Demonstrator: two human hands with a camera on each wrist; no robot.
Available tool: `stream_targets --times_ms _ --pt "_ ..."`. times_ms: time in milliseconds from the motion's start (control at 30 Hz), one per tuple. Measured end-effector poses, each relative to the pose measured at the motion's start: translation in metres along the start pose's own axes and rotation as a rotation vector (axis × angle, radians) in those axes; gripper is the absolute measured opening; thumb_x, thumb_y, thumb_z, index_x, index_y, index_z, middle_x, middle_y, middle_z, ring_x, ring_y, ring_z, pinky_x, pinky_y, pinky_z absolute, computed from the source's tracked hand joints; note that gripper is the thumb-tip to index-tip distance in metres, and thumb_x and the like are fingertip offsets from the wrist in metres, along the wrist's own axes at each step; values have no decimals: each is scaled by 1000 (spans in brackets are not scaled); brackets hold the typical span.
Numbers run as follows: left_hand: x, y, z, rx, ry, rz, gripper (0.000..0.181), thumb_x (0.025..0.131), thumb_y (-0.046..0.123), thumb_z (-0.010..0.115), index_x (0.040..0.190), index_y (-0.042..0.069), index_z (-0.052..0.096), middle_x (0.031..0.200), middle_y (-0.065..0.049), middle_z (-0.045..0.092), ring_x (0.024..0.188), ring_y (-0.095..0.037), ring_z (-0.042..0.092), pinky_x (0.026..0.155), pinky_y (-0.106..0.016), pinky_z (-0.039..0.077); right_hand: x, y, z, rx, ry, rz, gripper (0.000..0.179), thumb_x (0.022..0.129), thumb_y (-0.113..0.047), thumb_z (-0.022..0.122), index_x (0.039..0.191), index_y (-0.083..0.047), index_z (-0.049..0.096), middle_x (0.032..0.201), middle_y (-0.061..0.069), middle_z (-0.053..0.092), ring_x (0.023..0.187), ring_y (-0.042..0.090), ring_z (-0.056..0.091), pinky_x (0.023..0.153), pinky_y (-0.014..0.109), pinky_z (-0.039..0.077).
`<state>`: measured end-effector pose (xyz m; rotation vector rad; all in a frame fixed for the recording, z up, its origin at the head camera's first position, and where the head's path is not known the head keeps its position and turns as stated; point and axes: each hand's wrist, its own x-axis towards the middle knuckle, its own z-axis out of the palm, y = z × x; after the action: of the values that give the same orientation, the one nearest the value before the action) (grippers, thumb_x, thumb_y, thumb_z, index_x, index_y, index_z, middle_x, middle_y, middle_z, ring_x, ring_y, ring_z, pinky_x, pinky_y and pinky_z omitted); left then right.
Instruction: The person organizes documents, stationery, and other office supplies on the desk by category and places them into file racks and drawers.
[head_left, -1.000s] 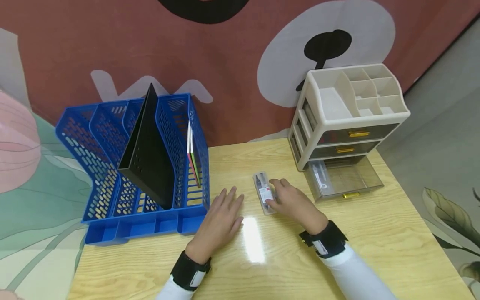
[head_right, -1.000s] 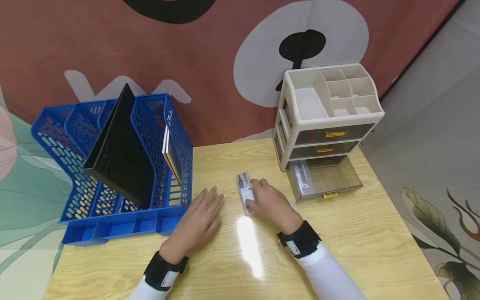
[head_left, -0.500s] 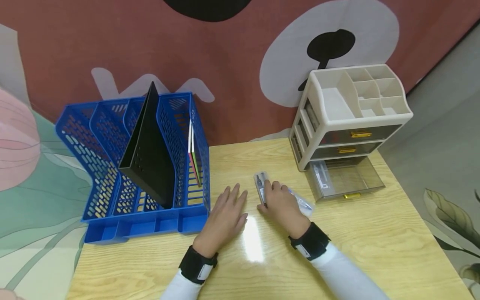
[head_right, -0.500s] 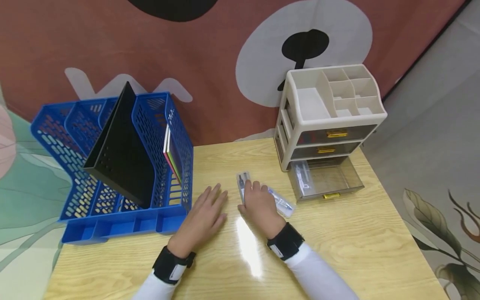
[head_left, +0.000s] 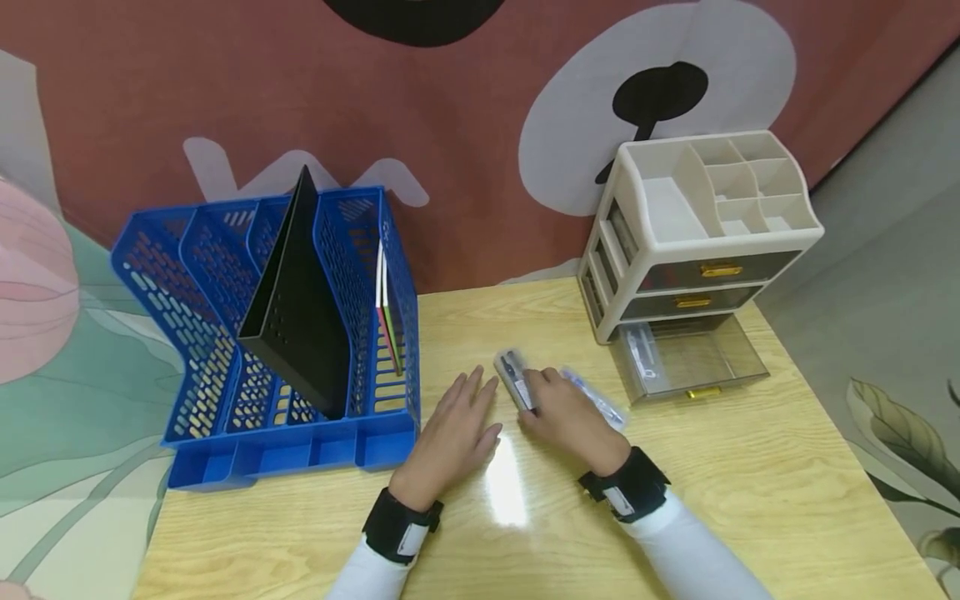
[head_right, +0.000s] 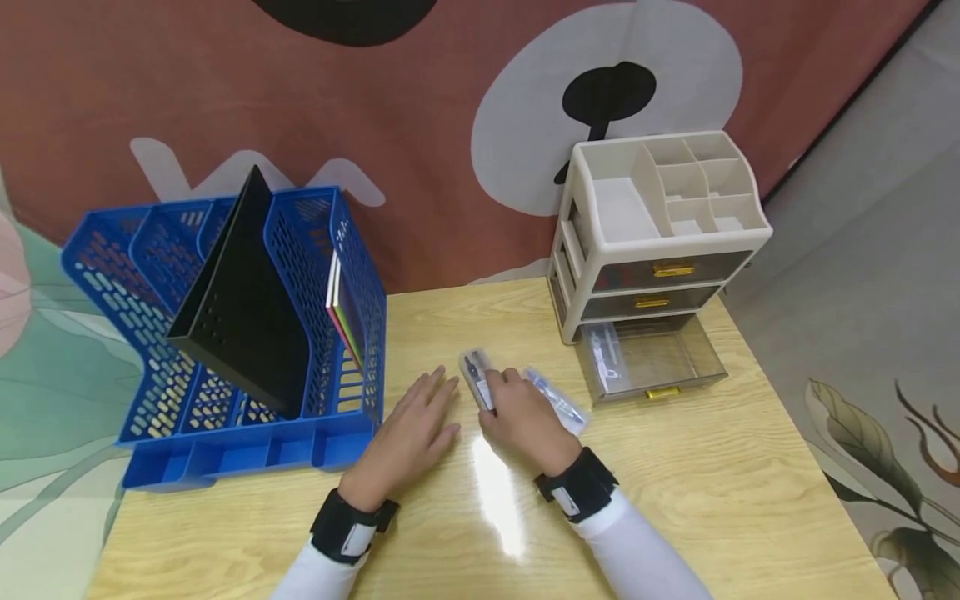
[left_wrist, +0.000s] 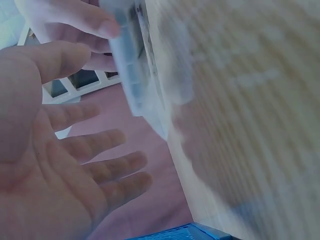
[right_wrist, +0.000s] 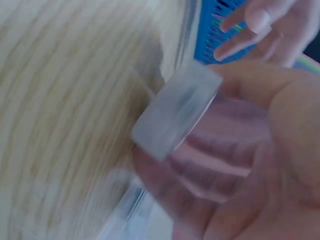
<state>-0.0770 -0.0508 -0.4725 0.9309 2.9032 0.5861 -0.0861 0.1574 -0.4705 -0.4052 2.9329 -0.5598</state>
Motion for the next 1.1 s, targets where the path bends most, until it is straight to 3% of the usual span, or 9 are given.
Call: stream_targets --times_ms 167,367,667,900,1100 --pt "2 -2 0 -29 27 -27 67 93 35 61 150 9 35 156 -22 30 140 -41 31 113 -54 32 -5 12 -8 286 -17 -71 57 86 -26 70 135 -2 52 119 16 63 93 22 61 73 38 58" --pt "4 -4 -1 -80 83 -25 74 91 31 65 152 8 30 157 -23 27 141 -38 30 112 -53 34 -11 27 -13 621 -156 -140 50 95 -22 61 141 -11 47 129 15 60 92 18 67 69 30 60" --pt "9 -5 -8 -142 165 4 76 93 21 62 155 10 20 159 -19 23 144 -32 25 112 -51 36 -15 41 -15 933 -332 -139 47 101 -15 49 146 -5 41 138 27 50 112 38 57 85 45 56" --pt "12 -3 -12 -184 206 17 68 95 17 58 154 12 25 155 -17 34 142 -26 30 111 -46 38 -17 41 -18 1025 -391 -73 47 101 -14 44 146 -4 42 139 26 50 112 33 56 90 43 50" --pt "10 -4 -12 -149 240 46 68 93 17 61 152 7 30 153 -20 37 139 -31 34 110 -48 39 -19 47 -16 1248 -419 -151 46 103 -9 38 145 8 35 128 22 56 106 33 62 88 39 55"
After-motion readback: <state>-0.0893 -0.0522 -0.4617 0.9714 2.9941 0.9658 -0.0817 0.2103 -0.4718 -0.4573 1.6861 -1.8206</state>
